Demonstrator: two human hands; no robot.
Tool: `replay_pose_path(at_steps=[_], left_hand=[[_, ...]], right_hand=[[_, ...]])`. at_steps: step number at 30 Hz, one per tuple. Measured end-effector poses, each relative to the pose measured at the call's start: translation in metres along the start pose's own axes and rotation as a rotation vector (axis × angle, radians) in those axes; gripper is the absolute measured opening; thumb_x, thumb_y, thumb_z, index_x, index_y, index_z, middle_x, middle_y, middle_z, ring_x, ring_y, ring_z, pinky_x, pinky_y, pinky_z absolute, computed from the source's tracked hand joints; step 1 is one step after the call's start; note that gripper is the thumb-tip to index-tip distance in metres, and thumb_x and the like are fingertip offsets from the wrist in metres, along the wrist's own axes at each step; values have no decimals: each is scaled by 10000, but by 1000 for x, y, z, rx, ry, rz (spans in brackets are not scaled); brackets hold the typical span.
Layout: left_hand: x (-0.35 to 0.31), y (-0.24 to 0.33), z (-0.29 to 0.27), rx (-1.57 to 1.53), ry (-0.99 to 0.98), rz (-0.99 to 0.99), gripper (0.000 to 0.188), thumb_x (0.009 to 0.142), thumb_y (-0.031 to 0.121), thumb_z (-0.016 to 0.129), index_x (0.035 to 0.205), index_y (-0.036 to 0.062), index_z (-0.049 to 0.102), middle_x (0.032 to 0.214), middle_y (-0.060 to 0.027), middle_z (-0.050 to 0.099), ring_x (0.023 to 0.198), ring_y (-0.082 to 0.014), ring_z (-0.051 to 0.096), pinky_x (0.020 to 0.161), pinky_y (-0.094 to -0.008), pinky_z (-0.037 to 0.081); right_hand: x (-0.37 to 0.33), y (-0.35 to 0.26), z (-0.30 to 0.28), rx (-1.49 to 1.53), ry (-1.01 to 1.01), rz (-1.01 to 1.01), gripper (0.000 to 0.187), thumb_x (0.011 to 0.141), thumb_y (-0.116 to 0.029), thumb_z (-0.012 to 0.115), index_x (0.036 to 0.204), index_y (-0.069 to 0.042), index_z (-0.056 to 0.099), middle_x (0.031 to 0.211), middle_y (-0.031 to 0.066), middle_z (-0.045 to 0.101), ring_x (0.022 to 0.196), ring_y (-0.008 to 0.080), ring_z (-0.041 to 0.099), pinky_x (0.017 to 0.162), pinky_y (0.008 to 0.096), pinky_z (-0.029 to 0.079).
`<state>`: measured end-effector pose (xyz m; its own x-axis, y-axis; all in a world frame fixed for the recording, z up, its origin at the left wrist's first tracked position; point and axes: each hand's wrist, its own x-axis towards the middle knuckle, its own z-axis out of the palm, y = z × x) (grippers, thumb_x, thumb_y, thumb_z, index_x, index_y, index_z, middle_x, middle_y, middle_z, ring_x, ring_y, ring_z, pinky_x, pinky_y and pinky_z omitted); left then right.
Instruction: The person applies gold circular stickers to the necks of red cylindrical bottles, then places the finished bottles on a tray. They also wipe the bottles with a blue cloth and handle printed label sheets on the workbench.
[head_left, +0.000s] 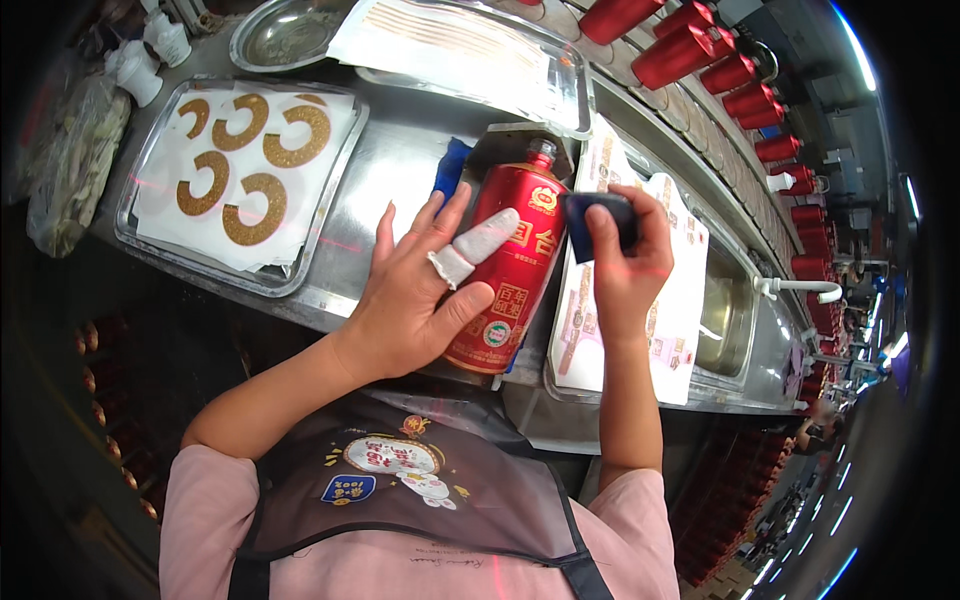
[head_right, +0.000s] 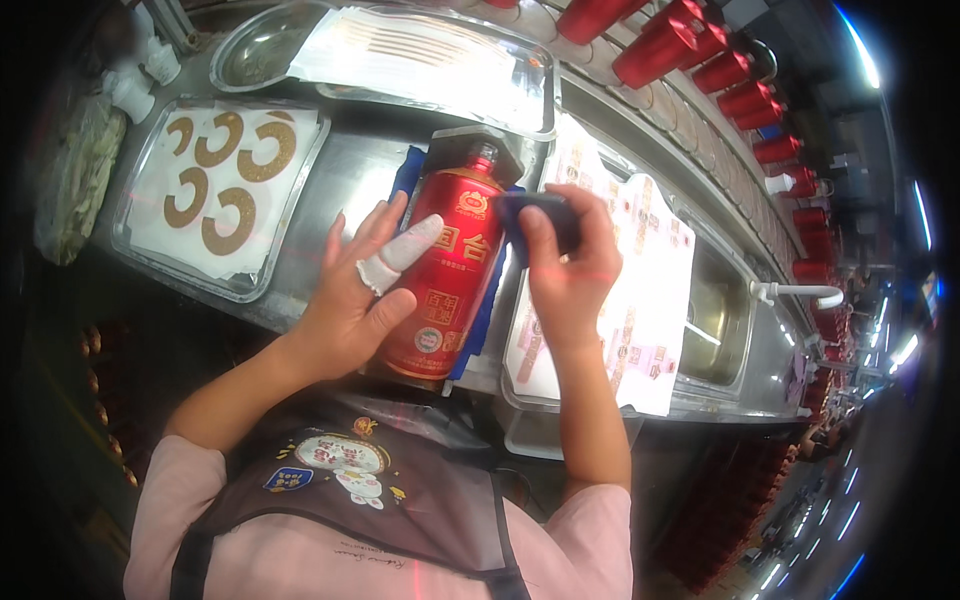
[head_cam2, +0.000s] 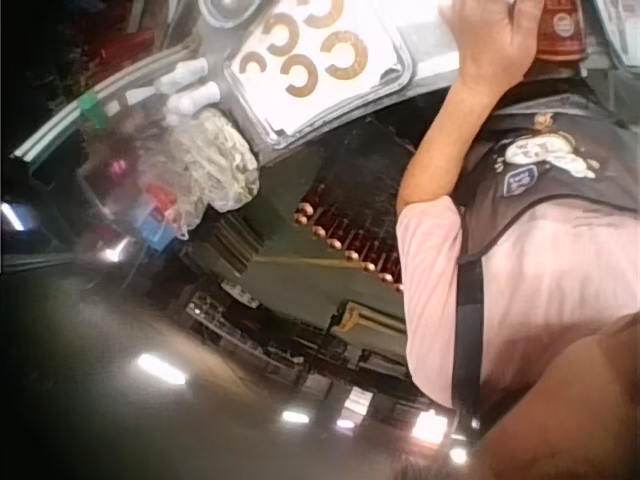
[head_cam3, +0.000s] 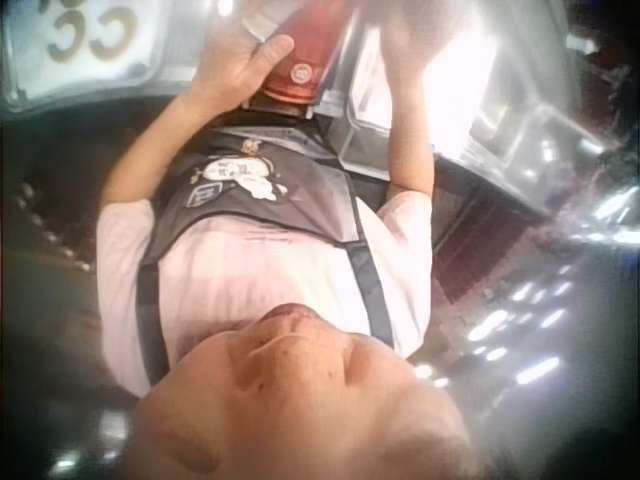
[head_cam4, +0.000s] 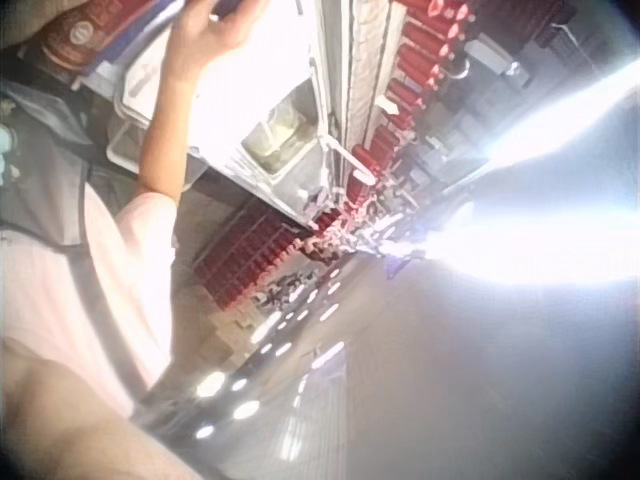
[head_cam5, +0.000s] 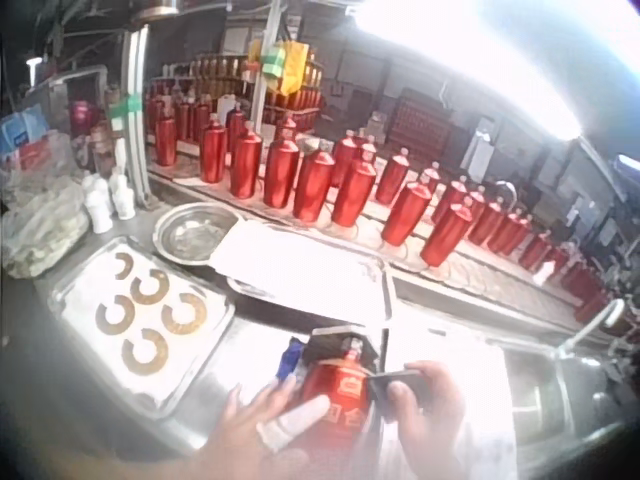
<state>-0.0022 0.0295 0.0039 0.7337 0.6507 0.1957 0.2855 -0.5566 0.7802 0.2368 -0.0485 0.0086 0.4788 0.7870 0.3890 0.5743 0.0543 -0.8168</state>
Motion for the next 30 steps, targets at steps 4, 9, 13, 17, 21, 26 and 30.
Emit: replay_pose_path(at_steps=[4, 9, 13, 17, 21, 26, 30], left_hand=[[-1, -1, 0, -53, 8, -66, 578, 1015, 458, 511, 1533, 212, 444, 1623, -221, 297, 1471, -475, 297, 1161, -676, 45], [-14, -2, 6, -100, 27, -95, 612, 1014, 442, 532, 1551, 179, 403, 1635, -199, 285, 1483, -447, 289, 1170, -655, 47], [-21, -9, 5, -225, 45, -143, 656, 1017, 428, 540, 1574, 143, 344, 1635, -188, 291, 1502, -381, 287, 1183, -624, 53], [-28, -13, 4, -229, 21, -143, 689, 1010, 443, 562, 1582, 139, 325, 1643, -132, 303, 1535, -335, 230, 1190, -615, 30], [-29, -17, 10, -199, -60, -155, 705, 1017, 490, 530, 1600, 173, 292, 1650, -128, 296, 1550, -350, 173, 1191, -605, -32], [-29, -26, 10, -189, -43, -140, 678, 1037, 467, 499, 1607, 176, 275, 1651, -135, 290, 1554, -364, 148, 1187, -604, -64], [-34, -25, 4, -352, 27, -114, 649, 1052, 360, 511, 1597, 94, 282, 1642, -129, 317, 1540, -317, 206, 1218, -510, -24]], right_hand=[[30, -31, 7, -16, -82, -279, 263, 853, -51, 783, 1091, -17, 677, 950, 97, 710, 843, 169, 678, 744, 267, 539], [33, -52, 9, -120, 51, -93, 239, 838, -43, 790, 1046, -16, 673, 907, 93, 710, 775, 165, 684, 700, 276, 546], [29, -27, 5, -159, -202, -442, 231, 837, -32, 778, 1043, -26, 674, 951, 103, 720, 805, 183, 688, 714, 293, 551], [9, -34, 5, -129, -70, -316, 238, 837, 55, 761, 1048, -20, 682, 875, 73, 685, 787, 147, 652, 705, 256, 510], [-49, -71, 6, -126, -291, -700, 270, 711, -6, 805, 971, -73, 776, 965, 72, 719, 761, 216, 617, 637, 332, 477], [-71, -78, 7, -93, -213, -654, 321, 697, -2, 785, 1014, -32, 742, 855, 67, 703, 729, 232, 638, 600, 348, 481], [-71, -85, 25, -289, -333, -754, 261, 686, -77, 809, 936, -65, 735, 898, 39, 664, 771, 209, 608, 627, 357, 460]])
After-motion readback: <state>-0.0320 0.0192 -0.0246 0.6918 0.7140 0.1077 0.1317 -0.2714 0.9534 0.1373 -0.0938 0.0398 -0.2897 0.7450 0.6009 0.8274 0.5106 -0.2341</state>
